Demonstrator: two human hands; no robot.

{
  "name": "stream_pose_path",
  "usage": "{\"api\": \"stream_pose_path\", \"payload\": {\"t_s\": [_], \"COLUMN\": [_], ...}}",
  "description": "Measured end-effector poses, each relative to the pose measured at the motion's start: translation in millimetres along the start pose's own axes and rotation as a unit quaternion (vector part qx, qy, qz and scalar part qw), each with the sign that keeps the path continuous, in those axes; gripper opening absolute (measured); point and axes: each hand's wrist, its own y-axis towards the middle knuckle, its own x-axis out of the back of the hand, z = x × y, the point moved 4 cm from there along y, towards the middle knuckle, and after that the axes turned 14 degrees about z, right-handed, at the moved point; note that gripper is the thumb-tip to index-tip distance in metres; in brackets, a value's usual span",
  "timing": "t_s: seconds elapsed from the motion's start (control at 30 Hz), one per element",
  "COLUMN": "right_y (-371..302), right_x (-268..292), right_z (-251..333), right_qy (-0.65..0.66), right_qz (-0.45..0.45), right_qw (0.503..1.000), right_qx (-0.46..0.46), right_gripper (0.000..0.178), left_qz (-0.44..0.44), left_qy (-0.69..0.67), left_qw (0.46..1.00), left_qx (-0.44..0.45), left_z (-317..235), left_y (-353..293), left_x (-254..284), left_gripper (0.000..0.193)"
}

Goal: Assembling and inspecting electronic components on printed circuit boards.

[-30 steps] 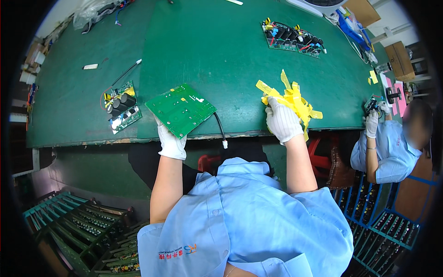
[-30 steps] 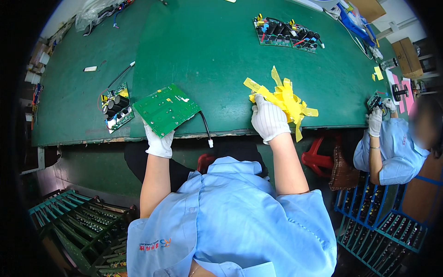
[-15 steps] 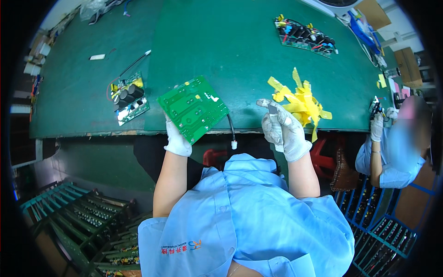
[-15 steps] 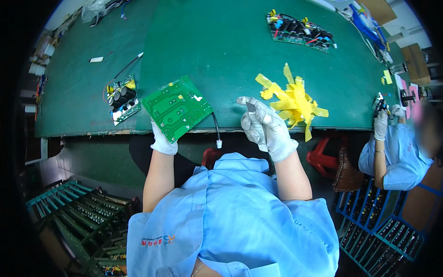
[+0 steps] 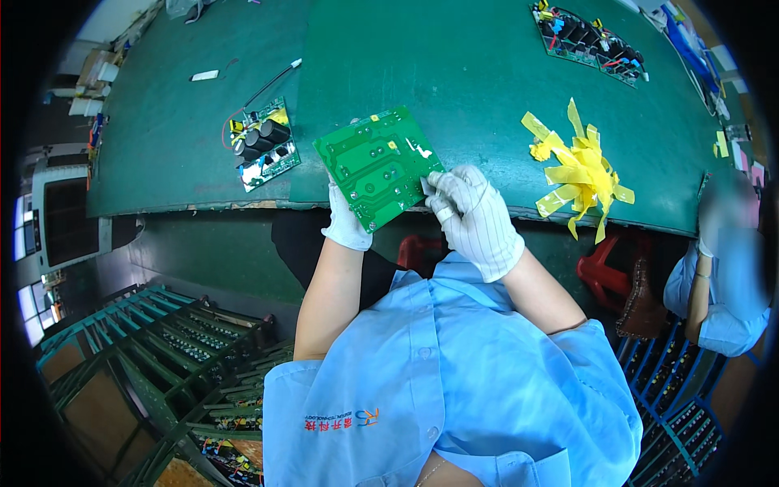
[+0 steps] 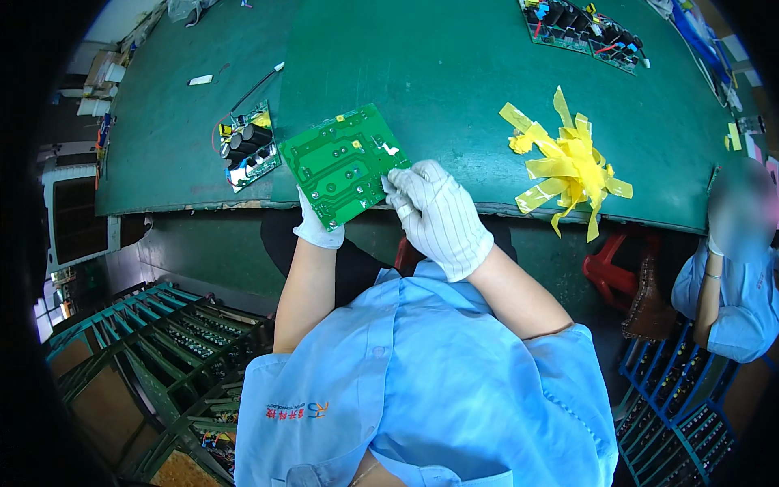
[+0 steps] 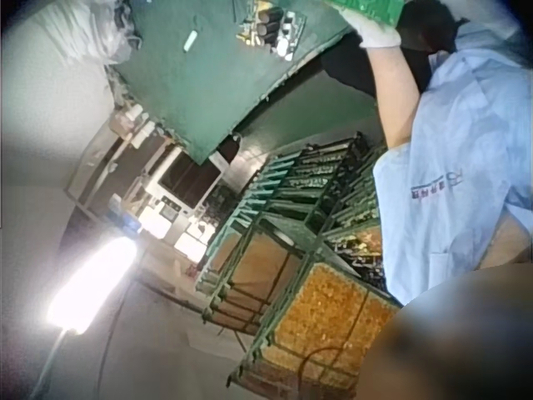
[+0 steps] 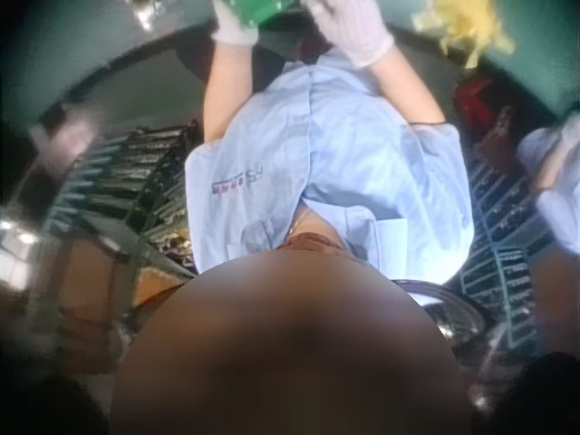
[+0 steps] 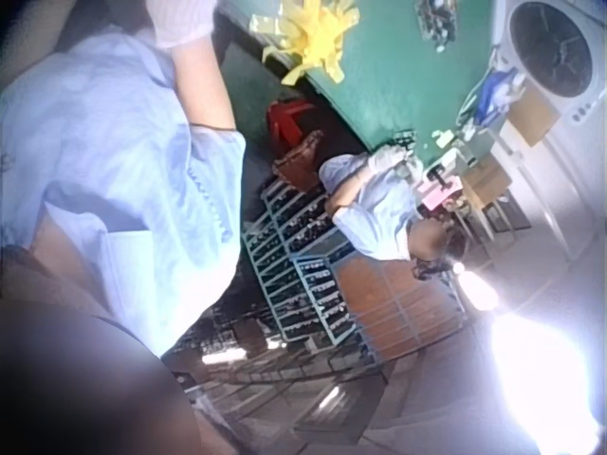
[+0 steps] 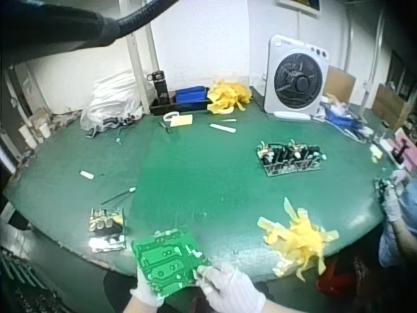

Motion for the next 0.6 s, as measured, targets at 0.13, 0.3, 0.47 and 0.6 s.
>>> {"api": "stream_pose_path", "payload": {"t_s": [0.13, 0.3, 0.47, 0.6], "right_y": [23.3, 34.2, 32.6, 34.2], "right_x": [4.1, -8.4, -8.6, -11.8], "right_z": [-1.1, -1.6, 0.3, 0.0], "right_qy": [-0.004, -0.045, -0.04, -0.052], "right_qz": [-0.007, -0.003, -0.001, -0.002], "right_qw": [1.0, 0.999, 0.999, 0.999], "right_qx": [0.012, -0.004, -0.013, -0.017], "right_gripper": [0.027, 0.022, 0.019, 0.018], "left_qz": [0.038, 0.046, 0.075, 0.1], "left_qy": [-0.024, -0.025, -0.014, -0.05], "left_qw": [0.999, 0.998, 0.997, 0.993], "left_qx": [0.029, 0.033, 0.024, 0.022], "left_z": [-3.4, -8.3, -6.6, -5.4], "left_y": [1.2, -2.9, 2.8, 2.9], "left_x": [-23.1, -40.9, -34.6, -31.2], "left_gripper": [0.066, 0.066, 0.063, 0.061]}}
